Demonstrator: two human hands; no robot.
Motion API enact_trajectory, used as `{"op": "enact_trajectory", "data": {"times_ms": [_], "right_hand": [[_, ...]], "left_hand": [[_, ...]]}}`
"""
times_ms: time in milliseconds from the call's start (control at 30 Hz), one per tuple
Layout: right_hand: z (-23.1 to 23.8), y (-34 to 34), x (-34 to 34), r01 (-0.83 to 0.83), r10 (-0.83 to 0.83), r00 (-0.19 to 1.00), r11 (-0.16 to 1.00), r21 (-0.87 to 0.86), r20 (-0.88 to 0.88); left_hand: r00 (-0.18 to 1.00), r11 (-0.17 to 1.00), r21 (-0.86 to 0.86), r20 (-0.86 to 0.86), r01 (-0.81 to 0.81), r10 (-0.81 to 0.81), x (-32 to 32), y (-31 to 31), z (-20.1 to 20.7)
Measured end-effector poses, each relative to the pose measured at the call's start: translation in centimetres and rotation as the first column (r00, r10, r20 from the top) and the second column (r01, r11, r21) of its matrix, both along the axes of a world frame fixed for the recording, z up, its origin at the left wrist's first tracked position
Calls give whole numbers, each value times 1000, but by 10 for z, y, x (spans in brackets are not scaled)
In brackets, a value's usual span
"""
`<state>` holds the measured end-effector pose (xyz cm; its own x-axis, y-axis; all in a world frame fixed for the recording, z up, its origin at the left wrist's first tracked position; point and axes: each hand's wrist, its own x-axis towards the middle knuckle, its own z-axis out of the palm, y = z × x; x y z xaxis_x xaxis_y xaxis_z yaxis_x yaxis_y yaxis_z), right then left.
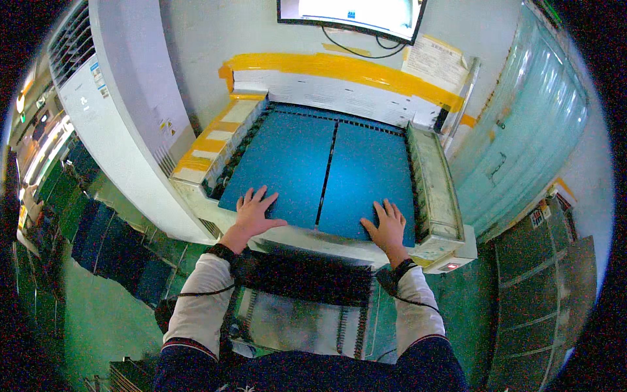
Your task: Loading blue panels into a processing machine from a mobile cart.
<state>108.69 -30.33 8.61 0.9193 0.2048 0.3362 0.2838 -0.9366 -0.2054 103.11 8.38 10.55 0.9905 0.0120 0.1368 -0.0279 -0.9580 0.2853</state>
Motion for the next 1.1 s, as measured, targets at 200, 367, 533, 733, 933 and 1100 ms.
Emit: {"op": "enact_trajectory", "data": {"times_ms": [200, 367, 533, 733, 933, 1100], "right_hand": [[-2, -1, 14, 6, -6, 1000, 1000, 11, 8], [-3, 6, 16, -11, 11, 1000, 1000, 26, 17], [-2, 12, 15, -1, 1, 1000, 999, 45, 15], [2, 16, 19, 8, -8, 1000, 999, 33, 4], [4, 14, 23, 16, -16, 1000, 1000, 14, -7], [3, 13, 29, 4, -4, 1000, 1000, 18, -12]], "left_hand": [[1000, 1000, 21, -7, 8, -8, 19, 4, -1], [1000, 999, 31, -19, 9, -8, 21, 4, -2], [999, 1000, 27, -32, 6, -6, 19, 6, 2], [999, 999, 33, -47, 4, -3, 20, 12, 2], [999, 1000, -3, -31, 29, -29, 25, 11, 1], [998, 998, -27, 31, 62, -61, 20, 11, -3]]}}
